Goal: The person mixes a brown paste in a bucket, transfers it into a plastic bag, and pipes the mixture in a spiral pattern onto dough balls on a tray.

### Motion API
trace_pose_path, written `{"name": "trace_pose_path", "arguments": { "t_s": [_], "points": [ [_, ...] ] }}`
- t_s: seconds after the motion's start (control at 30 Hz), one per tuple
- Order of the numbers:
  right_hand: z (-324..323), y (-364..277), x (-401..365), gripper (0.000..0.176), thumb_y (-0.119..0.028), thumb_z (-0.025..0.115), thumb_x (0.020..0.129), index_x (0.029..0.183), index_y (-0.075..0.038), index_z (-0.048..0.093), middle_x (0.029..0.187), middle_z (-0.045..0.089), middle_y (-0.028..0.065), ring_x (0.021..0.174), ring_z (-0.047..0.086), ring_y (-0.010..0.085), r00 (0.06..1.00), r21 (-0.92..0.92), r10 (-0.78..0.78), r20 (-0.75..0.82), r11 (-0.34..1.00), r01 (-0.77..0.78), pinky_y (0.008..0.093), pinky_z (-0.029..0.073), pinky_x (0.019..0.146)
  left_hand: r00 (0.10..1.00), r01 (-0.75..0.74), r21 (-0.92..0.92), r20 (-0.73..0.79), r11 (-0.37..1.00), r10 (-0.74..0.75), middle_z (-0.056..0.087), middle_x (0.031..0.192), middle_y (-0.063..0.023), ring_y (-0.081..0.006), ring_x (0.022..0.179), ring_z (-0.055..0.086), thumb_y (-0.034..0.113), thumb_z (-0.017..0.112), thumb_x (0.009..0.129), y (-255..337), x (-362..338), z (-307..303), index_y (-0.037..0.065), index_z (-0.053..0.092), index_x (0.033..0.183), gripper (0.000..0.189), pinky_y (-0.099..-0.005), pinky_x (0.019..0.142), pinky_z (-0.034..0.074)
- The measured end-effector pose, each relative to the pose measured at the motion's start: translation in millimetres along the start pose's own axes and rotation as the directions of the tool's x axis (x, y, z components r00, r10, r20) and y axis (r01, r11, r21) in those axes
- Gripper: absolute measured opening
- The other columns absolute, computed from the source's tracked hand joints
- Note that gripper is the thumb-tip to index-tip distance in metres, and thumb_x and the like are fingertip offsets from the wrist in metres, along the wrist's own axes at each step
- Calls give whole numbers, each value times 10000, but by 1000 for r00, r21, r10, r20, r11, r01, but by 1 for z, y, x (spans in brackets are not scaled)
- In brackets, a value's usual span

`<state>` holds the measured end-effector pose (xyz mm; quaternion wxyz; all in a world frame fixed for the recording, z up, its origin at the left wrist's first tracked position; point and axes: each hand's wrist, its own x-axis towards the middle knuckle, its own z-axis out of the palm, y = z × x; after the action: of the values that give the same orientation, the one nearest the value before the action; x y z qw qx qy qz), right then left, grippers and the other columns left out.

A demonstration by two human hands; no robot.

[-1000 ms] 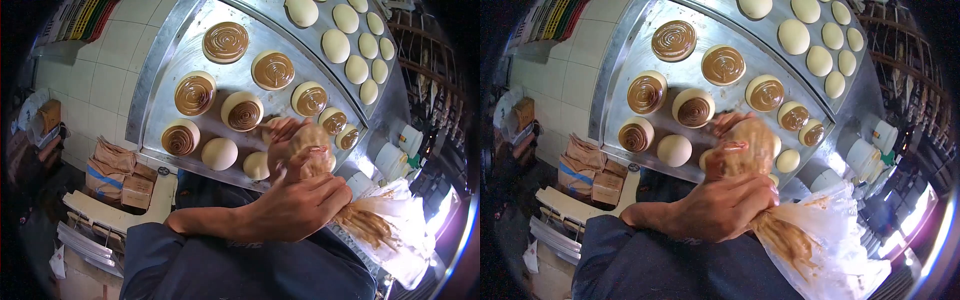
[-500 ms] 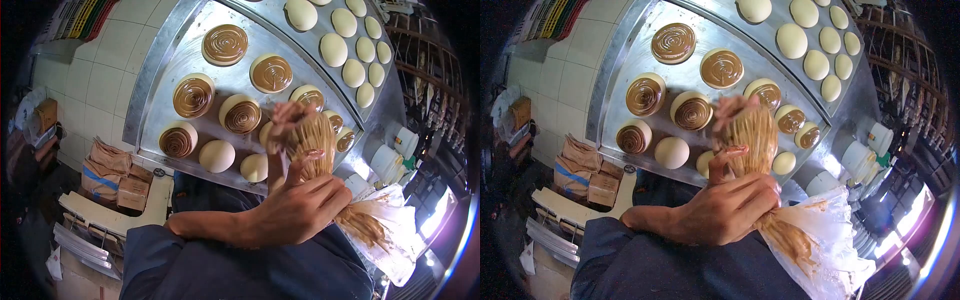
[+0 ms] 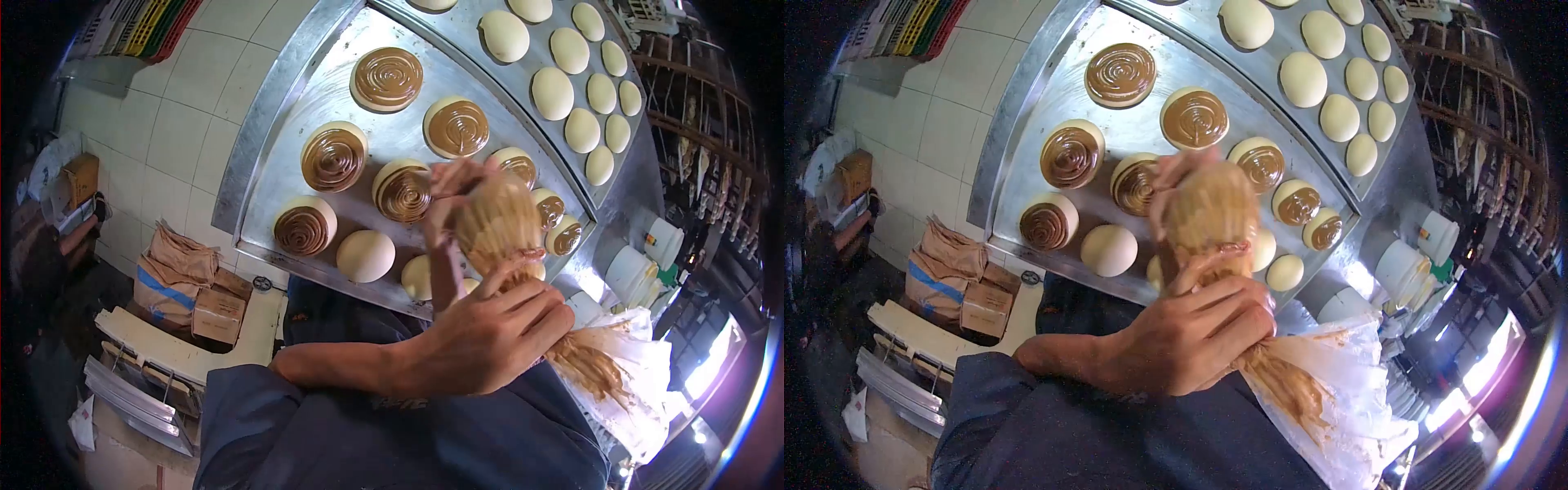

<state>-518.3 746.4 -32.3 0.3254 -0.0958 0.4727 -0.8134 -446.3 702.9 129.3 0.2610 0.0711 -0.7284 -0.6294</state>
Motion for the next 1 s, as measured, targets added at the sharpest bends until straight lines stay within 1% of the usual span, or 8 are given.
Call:
{"name": "trace_pose_path", "arguments": {
  "t_s": [0.07,0.1,0.17,0.23,0.33,0.67,0.8,1.0],
  "points": [
    [11,35,-14,370,-418,471,982,1042,-56,522,750,556,52,617,499,147,987,153,0,-159,988,25,283,429,563,999,4,45,46,999,-6,572,870,-98,-265,891,607,111,692,720,1,-4,-12,13,552,905,251,-473,999,389],
    [-15,26,-41,371,-403,486,979,1057,-44,534,779,579,67,647,524,155,886,383,396,-239,877,-289,294,443,584,998,3,63,69,998,-8,567,862,-98,-270,888,604,112,696,709,3,-7,-17,8,546,909,271,-472,990,399],
    [-18,2,-55,380,-400,481,982,1043,-31,548,812,605,90,698,561,178,768,353,534,-353,836,-419,318,472,638,993,53,-76,107,996,-44,559,863,-107,-282,892,596,103,693,687,4,-14,-17,0,534,937,314,-483,982,407],
    [-6,-27,-54,409,-423,442,992,986,-29,553,822,610,104,740,586,209,916,-247,25,-401,960,-135,342,504,705,990,101,-263,127,960,-69,562,925,-144,-318,974,593,90,657,706,11,-22,3,-8,514,982,326,-487,989,412],
    [-1,-77,-51,396,-359,395,1020,843,-31,529,758,593,108,727,600,211,850,-452,-401,-341,863,226,351,522,705,967,-235,-237,42,943,252,576,965,-166,-349,1037,593,104,625,777,40,-2,32,-6,507,990,267,-463,978,437],
    [-81,-53,-55,453,-350,348,1034,671,-94,436,549,464,86,525,486,200,955,-328,-120,-270,944,26,342,489,624,959,-259,100,-90,961,268,547,785,-100,-243,741,563,190,655,794,-13,13,125,-1,532,899,251,-342,714,458],
    [-95,-59,-47,505,-343,334,1038,586,-125,387,446,391,71,416,407,197,930,-334,-336,-151,902,272,332,471,577,981,-162,201,-70,966,179,575,852,-133,-320,847,602,186,673,729,-2,4,142,10,556,936,296,-430,842,477],
    [-91,-61,-58,447,-396,298,1035,717,-101,406,453,382,42,423,408,180,961,-301,-276,-33,919,254,320,444,565,998,-43,139,48,989,37,586,869,-127,-306,877,604,171,625,720,12,-1,149,16,545,1000,330,-516,1015,363]
  ]
}}
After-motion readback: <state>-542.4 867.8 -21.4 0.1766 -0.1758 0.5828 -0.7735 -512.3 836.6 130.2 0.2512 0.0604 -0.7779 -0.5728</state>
